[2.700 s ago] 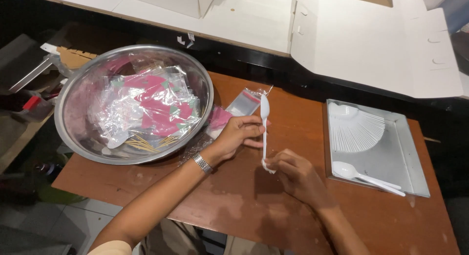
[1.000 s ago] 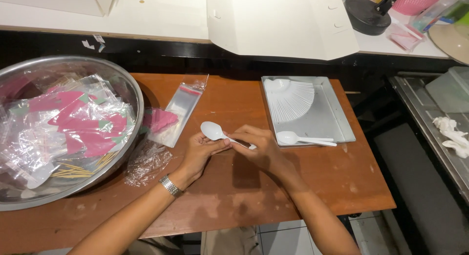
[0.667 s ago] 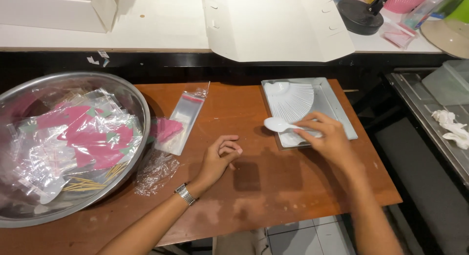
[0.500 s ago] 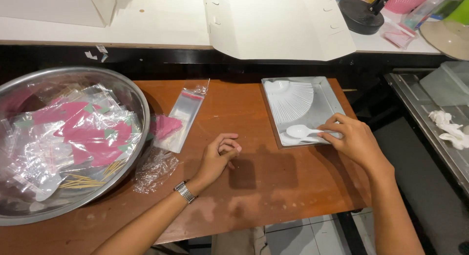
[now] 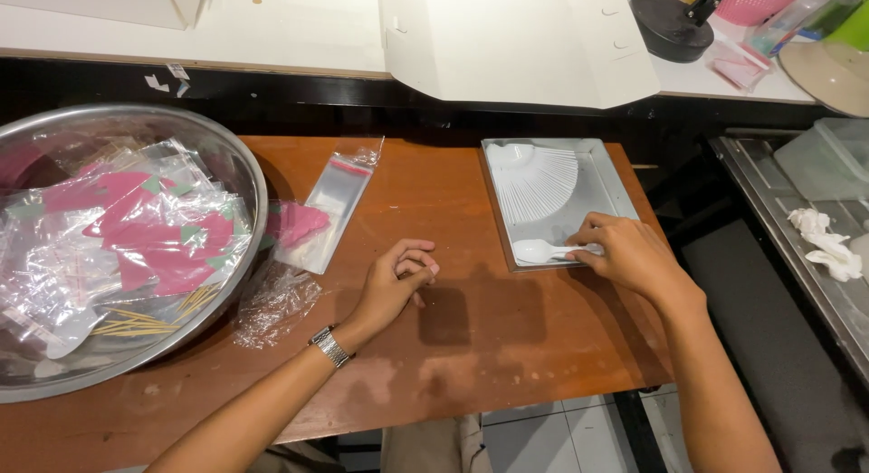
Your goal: Wrapping individual plastic spoons and paper cutouts into small plastic bags and organizing them in a tray.
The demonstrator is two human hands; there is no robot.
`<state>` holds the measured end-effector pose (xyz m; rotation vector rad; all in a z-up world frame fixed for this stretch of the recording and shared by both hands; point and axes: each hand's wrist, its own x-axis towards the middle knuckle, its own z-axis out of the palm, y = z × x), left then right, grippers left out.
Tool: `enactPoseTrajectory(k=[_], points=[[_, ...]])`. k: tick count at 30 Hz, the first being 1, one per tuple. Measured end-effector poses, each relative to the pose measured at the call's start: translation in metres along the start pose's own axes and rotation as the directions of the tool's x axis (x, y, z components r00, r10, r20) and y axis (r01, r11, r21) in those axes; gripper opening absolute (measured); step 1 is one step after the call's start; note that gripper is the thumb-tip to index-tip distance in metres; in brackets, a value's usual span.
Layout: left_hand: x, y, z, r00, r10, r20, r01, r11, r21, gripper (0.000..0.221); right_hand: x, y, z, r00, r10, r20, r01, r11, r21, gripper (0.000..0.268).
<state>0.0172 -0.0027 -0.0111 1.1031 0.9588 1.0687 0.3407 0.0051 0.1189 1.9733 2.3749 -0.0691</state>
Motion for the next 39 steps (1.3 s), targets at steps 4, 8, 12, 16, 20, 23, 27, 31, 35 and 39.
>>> enactPoseTrajectory(k=[4,8,12,16,20,23,27,31,35,39], points=[[-0.002,0.003,0.0,1.0,0.001,-0.003,-0.001,1.0,-0.005,0.036,-0.002,-0.009,-0.011,1.0,-0.008,0.018,0.008,1.0,0.026,0.019],[0.002,-0.007,-0.001,1.0,-0.001,0.001,0.001,1.0,-0.002,0.036,-0.008,-0.01,-0.012,1.0,-0.002,0.025,0.001,0.999,0.036,0.023],[0.001,-0.008,-0.003,0.999,0.023,0.023,-0.023,1.0,0.003,0.037,-0.017,-0.017,-0.019,0.997,-0.047,-0.062,0.05,0.997,0.062,0.023],[-0.007,0.009,0.004,0.998,0.056,-0.006,-0.054,0.99,0.133,0.036,-0.008,-0.013,0.01,0.863,-0.272,-0.426,0.348,0.931,0.112,0.031],[-0.018,0.043,-0.007,0.943,0.04,0.33,-0.237,0.777,0.584,0.034,0.012,-0.062,0.03,0.755,-0.355,-0.552,0.526,0.83,0.185,0.051],[-0.041,0.086,-0.015,0.85,-0.008,0.528,-0.401,0.64,0.655,0.033,0.027,-0.101,0.033,0.63,-0.466,-0.622,0.697,0.692,0.187,0.053],[-0.092,0.179,-0.057,0.79,0.123,0.601,-0.507,0.682,0.527,0.028,0.057,-0.132,0.048,0.547,-0.524,-0.653,0.741,0.666,0.086,0.054],[-0.09,0.21,-0.164,0.937,0.001,0.349,-0.314,0.441,0.841,0.052,0.067,-0.143,0.08,0.463,-0.517,-0.72,0.796,0.599,0.082,0.053],[-0.093,0.194,-0.247,0.792,-0.526,-0.31,0.299,-0.11,0.948,0.013,0.062,-0.14,0.106,0.387,-0.601,-0.7,0.818,0.573,-0.04,0.017],[-0.101,0.18,-0.268,0.738,-0.618,-0.271,0.381,0.049,0.923,0.021,0.058,-0.143,0.104,0.564,-0.499,-0.658,0.736,0.665,0.127,0.052]])
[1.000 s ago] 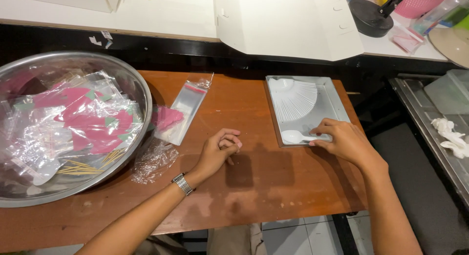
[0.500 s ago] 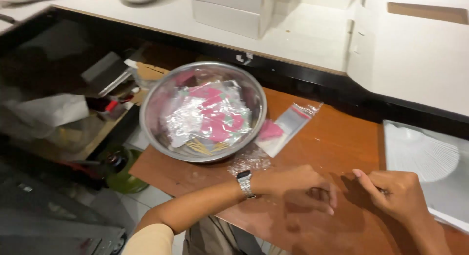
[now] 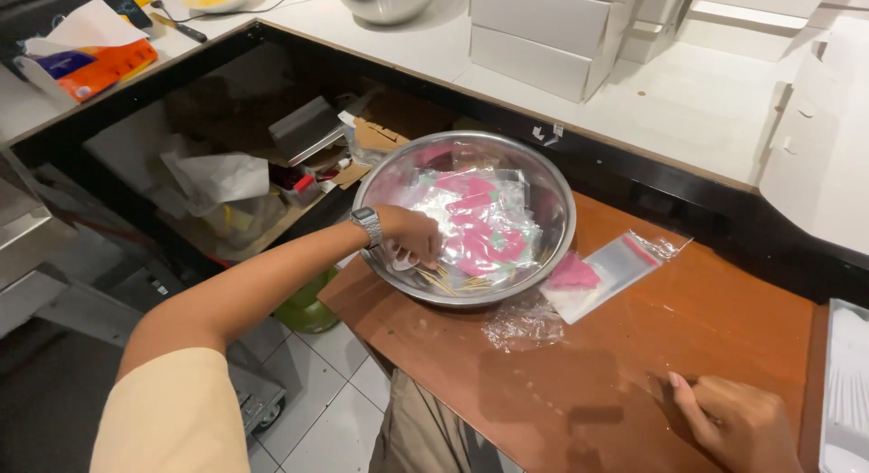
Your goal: Wrapping individual plastic spoons and paper cutouts into small plastic bags and organizing them in a tray.
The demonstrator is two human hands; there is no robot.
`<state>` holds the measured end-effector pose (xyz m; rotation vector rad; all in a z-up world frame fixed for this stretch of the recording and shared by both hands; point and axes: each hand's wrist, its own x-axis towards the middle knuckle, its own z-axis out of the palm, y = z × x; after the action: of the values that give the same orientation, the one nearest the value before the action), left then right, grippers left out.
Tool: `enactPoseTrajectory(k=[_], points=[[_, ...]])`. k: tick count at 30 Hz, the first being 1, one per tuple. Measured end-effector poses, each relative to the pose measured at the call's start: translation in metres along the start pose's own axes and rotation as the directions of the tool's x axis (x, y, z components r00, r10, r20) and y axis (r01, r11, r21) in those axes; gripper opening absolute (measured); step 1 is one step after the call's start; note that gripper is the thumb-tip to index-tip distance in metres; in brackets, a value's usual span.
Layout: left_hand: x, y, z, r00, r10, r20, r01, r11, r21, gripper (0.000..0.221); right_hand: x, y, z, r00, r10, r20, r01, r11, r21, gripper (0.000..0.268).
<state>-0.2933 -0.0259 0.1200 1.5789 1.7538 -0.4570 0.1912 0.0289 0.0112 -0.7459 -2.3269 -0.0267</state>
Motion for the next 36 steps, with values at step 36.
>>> enactPoseTrajectory(k=[36], points=[[-0.057,0.168,0.009,0.2,0.474,-0.857,-0.861,-0.332,-0.385,0.019,0.014,0.013,-0.017,0.932,0.31,0.189,-0.363,0.781,0.509,0.035]])
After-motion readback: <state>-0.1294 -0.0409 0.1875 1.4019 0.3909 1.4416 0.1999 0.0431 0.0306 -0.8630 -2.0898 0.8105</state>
